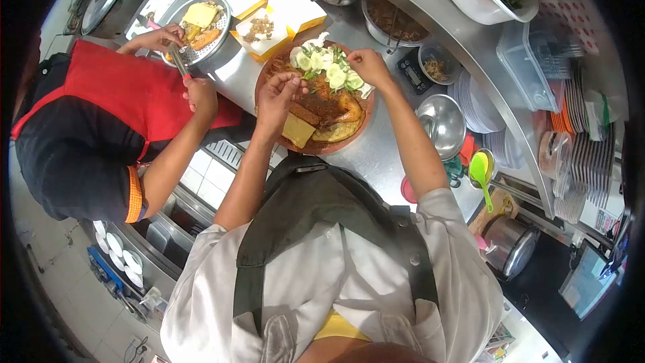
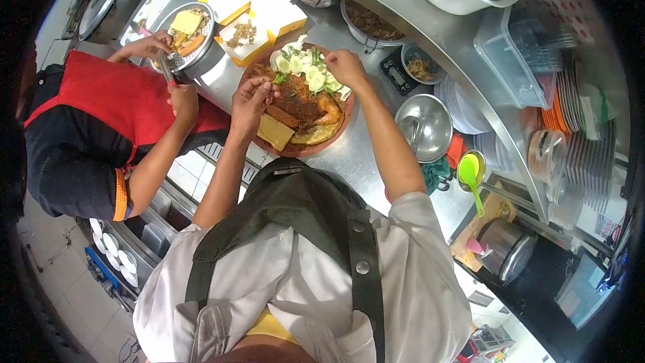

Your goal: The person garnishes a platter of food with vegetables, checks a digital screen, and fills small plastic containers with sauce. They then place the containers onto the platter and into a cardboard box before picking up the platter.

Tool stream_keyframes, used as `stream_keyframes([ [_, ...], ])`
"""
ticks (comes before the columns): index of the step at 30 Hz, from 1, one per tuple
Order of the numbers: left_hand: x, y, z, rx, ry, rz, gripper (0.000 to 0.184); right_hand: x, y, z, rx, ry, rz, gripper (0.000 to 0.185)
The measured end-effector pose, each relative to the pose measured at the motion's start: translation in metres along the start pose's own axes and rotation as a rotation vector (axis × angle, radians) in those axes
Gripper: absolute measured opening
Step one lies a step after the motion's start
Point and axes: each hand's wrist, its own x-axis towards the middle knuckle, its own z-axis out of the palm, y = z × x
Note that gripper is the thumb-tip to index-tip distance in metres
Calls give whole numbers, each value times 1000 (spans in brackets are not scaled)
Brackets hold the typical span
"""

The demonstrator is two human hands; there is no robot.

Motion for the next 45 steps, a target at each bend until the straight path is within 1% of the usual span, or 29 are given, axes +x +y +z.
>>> stream_keyframes([
  [2, -14, 2, 1, 83, 43, -41, 20, 2, 2, -2, -129, -7, -52, 23],
  [5, -21, -15, -9, -13, 23, -42, 19, 14, -4, -7, -265, -149, -200, 25],
  [9, -36, -19, -10, -11, 4, -111, 22, 17, -13, -2, -344, -188, -264, 26],
  [15, -40, -17, -11, 80, -16, -133, 23, 18, -21, -10, -451, -225, -247, 25],
  [18, -37, -12, -9, 70, -22, -142, 21, 20, -16, -8, -507, -229, -298, 24],
  [21, -33, -14, -11, 65, -50, -116, 21, 20, -23, -12, -537, -315, -254, 22],
  [24, -35, -12, -7, 99, -40, -131, 21, 23, -15, 0, -529, -243, -329, 21],
  [30, -41, -15, -3, 161, -38, -153, 23, 6, -29, 2, -471, -37, -305, 16],
  [33, -42, -16, -2, 181, -59, -175, 23, 7, -22, -6, -449, -33, -342, 21],
  [36, -42, -12, 0, 180, -66, -172, 22, 16, -16, -14, -302, -222, -200, 17],
  [39, -37, -27, -7, 140, -106, -161, 28, 21, -17, -18, -339, -256, -194, 16],
  [42, -35, -25, -5, 226, -105, -200, 27, 24, -19, -9, -423, -242, -261, 18],
  [45, -37, -40, -5, 205, -110, -198, 25, 23, -12, 9, -453, -101, -390, 21],
])
